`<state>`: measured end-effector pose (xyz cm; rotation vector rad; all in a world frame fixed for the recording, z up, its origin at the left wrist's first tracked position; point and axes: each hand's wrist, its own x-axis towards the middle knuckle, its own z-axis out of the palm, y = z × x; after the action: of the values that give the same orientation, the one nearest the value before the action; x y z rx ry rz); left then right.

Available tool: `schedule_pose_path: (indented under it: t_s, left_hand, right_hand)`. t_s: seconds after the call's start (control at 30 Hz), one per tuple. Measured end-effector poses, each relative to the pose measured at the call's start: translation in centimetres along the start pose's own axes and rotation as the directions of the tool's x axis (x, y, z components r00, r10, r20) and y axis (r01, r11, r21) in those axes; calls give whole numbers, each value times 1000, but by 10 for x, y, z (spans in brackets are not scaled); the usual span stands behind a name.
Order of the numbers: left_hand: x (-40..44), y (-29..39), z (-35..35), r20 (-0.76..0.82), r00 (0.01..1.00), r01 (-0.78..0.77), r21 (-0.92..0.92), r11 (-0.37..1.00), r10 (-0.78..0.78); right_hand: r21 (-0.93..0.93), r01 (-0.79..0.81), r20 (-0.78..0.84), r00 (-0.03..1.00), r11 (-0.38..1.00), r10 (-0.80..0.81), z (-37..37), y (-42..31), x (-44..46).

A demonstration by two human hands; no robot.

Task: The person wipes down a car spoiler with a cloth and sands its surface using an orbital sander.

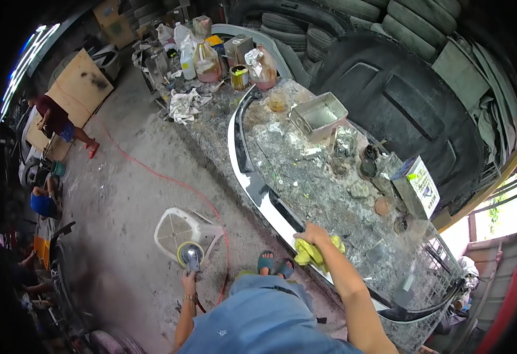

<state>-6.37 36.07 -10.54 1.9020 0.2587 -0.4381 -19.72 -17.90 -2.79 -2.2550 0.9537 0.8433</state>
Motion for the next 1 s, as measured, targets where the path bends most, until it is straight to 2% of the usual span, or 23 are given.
schedule_pose_path:
  t_s: [0.03, 0.1, 0.17, 0.2, 0.23, 0.3, 0.33, 0.37, 0.4, 0.43, 0.5, 0.53, 0.57, 0.6, 0.63, 0.67, 0.7, 0.73, 0.87, 0.93, 0.97, 1.0]
  left_hand:
    - [-3, -6, -4, -36, 999, -19, 11, 1000, 20]
    - [-17, -14, -16, -83, 996, -33, 24, 999, 35]
    - [-29, -13, -21, -142, 990, -5, -10, 1000, 4]
    - [-43, 2, -20, -158, 987, -42, -28, 999, 37]
    - [-46, 0, -23, -159, 987, -40, -22, 999, 36]
    - [-52, -7, -37, -159, 987, -12, 22, 1000, 16]
    - [-58, -6, -40, -156, 988, -10, 30, 1000, 14]
    - [-64, -1, -40, -179, 984, -2, -58, 998, -8]
    - [-66, 5, -39, -198, 980, -1, -147, 989, -28]
    - [-66, 8, -39, -191, 981, -7, -145, 989, -21]
    - [-65, 10, -42, -209, 977, -1, -157, 988, -32]
    - [-63, 11, -44, -191, 980, 20, -153, 988, -50]
    - [-56, 6, -48, -179, 982, 27, -148, 989, -54]
    - [-51, -2, -54, -171, 983, 41, -144, 989, -66]
    - [-43, -9, -58, -160, 984, 57, -140, 988, -80]
    - [-36, -9, -62, -139, 986, 71, -133, 989, -90]
    - [-34, -7, -64, -152, 982, 89, -150, 985, -111]
    - [-29, -5, -68, -164, 977, 107, -169, 980, -135]
    - [0, -7, -85, -170, 959, 199, -170, 965, -228]
    - [17, -9, -102, -24, 964, 262, -78, 962, -264]
    - [28, -6, -105, -14, 962, 272, -77, 959, -274]
    - [38, -4, -105, -42, 962, 266, -67, 962, -269]
  right_hand:
    - [-4, 2, 12, 1000, 1000, -2, -5, 3, -8]
    - [104, 33, -179, 984, 994, -14, -20, 4, -21]
    - [367, 188, -307, 949, 911, -72, -51, 14, -34]
    - [577, 276, -417, 909, 769, -14, -67, 19, -26]
    - [734, 369, -496, 865, 570, 77, -79, 20, -17]
    - [761, 597, -640, 755, 252, 143, -117, 8, -17]
    - [731, 648, -681, 712, 214, 169, -134, -11, -28]
    - [691, 701, -723, 662, 177, 198, -146, -36, -35]
    - [613, 743, -790, 588, 270, 176, -149, -51, -27]
    - [525, 772, -848, 509, 359, 145, -149, -67, -17]
    - [447, 756, -887, 443, 479, 128, -142, -113, -10]
    - [356, 741, -924, 371, 569, 94, -138, -135, -3]
    - [304, 739, -939, 337, 602, 60, -128, -155, 12]
    - [217, 690, -953, 304, 691, -4, -117, -174, 29]
    - [265, 683, -932, 363, 681, -2, -99, -195, 43]
    - [206, 547, -883, 462, 812, -87, -78, -210, 59]
    - [81, 494, -868, 462, 866, -182, -45, -223, 80]
    - [-87, 429, -758, 557, 899, -339, -19, -226, 92]
    - [-234, 308, -726, 575, 922, -376, 34, -237, 117]
    - [-269, 321, -721, 558, 908, -411, 40, -234, 119]
    - [-272, 311, -717, 566, 911, -407, 37, -230, 120]
    - [-317, 403, -607, 609, 858, -510, 32, -220, 120]
